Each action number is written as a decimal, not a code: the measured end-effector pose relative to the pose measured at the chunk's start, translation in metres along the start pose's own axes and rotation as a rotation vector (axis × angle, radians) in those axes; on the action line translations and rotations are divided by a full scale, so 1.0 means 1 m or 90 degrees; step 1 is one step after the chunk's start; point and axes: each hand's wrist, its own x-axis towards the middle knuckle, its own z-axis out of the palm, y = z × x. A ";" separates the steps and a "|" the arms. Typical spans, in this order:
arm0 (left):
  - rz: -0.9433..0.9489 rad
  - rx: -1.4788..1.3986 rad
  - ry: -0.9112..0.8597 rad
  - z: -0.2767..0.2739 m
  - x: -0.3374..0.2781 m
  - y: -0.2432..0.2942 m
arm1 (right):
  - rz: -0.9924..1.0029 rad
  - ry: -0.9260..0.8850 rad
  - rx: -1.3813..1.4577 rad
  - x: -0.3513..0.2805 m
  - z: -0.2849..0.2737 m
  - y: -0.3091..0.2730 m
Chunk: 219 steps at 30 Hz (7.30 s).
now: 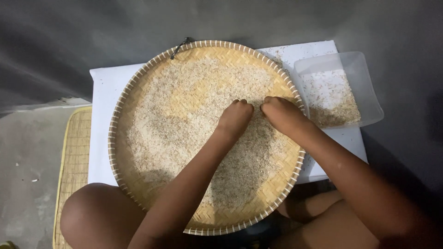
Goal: The person sorts rice grains by hand on a large woven tray, picking out debris and placing it into a container. The person occasionally shifts the rice husks on the tray to expose more grains.
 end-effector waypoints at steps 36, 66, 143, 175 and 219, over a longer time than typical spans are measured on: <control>0.023 0.068 0.061 -0.048 -0.067 0.106 | 0.030 -0.076 0.151 -0.086 0.009 -0.029; -0.073 -0.120 -0.013 -0.100 -0.041 0.019 | 0.043 -0.044 0.236 -0.088 -0.019 0.005; 0.210 -0.123 0.017 -0.093 -0.128 -0.034 | -0.053 0.108 0.173 -0.088 -0.001 -0.104; 0.406 -0.071 0.116 -0.122 -0.132 0.019 | 0.391 -0.130 1.121 -0.061 0.047 -0.082; -0.153 -0.318 -0.086 -0.152 -0.223 -0.016 | 0.224 -0.451 0.829 -0.058 -0.043 -0.139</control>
